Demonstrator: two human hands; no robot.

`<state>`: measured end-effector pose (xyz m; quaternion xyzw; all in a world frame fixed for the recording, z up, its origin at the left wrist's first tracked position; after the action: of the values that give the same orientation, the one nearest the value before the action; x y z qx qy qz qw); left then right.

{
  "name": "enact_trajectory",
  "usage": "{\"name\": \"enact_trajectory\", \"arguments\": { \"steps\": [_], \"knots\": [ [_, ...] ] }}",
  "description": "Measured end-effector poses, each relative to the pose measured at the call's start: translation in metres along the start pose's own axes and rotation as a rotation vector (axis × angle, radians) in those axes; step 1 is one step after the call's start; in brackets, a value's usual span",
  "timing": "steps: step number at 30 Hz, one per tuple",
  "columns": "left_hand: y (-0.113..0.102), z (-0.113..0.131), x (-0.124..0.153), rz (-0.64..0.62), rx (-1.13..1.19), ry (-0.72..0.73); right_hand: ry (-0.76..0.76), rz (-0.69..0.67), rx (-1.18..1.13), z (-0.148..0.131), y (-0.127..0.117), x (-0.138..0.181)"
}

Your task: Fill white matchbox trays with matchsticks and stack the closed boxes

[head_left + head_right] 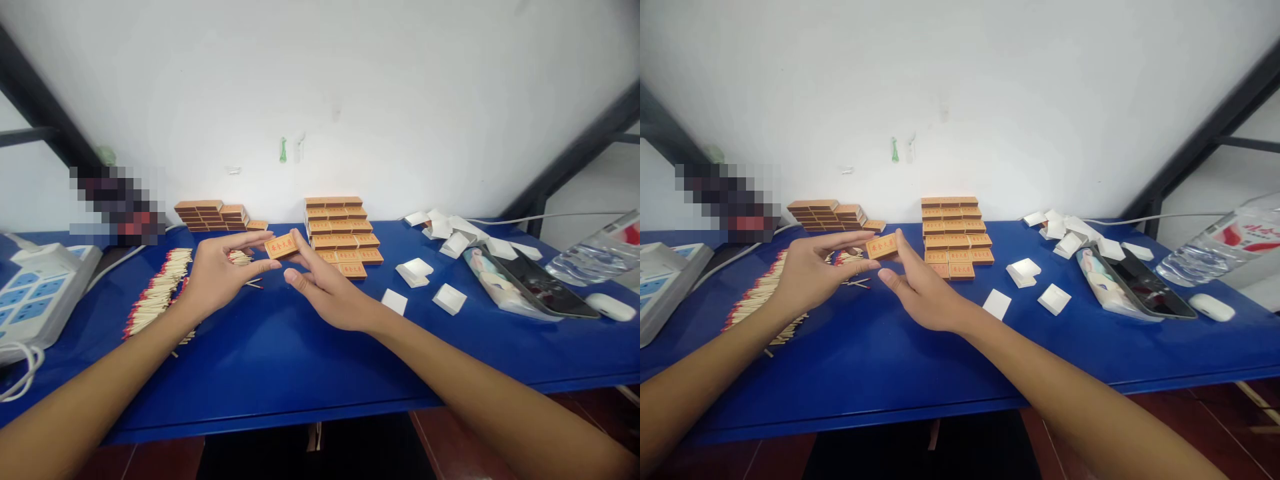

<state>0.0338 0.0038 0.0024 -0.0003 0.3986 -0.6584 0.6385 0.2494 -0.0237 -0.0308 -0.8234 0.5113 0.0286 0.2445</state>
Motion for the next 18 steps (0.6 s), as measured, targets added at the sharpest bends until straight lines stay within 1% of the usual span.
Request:
{"name": "enact_trajectory", "arguments": {
  "steps": [4, 8, 10, 12, 14, 17, 18],
  "knots": [
    [0.003, -0.002, 0.001, -0.061, 0.038, -0.013, -0.073, 0.065, 0.110, 0.001, -0.006, -0.002],
    [0.007, -0.004, 0.004, -0.128, 0.079, -0.007, -0.038, 0.139, 0.263, 0.003, -0.020, -0.008],
    [0.009, -0.004, 0.006, -0.172, 0.112, -0.001, -0.041, 0.121, 0.345, -0.001, -0.033, -0.009],
    [0.011, -0.003, 0.008, -0.213, 0.120, 0.021, -0.036, 0.050, 0.399, -0.007, -0.053, -0.006],
    [0.012, -0.002, 0.009, -0.225, 0.078, 0.074, 0.008, 0.024, 0.506, -0.014, -0.081, 0.003],
    [0.011, -0.003, 0.008, -0.209, -0.069, 0.220, 0.154, 0.156, 0.670, -0.017, -0.129, 0.028],
    [0.011, -0.004, 0.008, -0.216, -0.126, 0.279, 0.226, 0.162, 0.709, -0.015, -0.143, 0.036]
  ]
}}
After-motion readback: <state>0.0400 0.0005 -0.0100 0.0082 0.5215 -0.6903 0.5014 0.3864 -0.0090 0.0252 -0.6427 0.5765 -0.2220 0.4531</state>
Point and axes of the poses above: each hand's wrist, its own x-axis away from the middle knuckle, its own y-axis out of the palm, z = x × y, the point moved 1 cm from there along -x, towards the middle knuckle, and after that the axes turned 3 degrees about x, right-handed, at the moved point
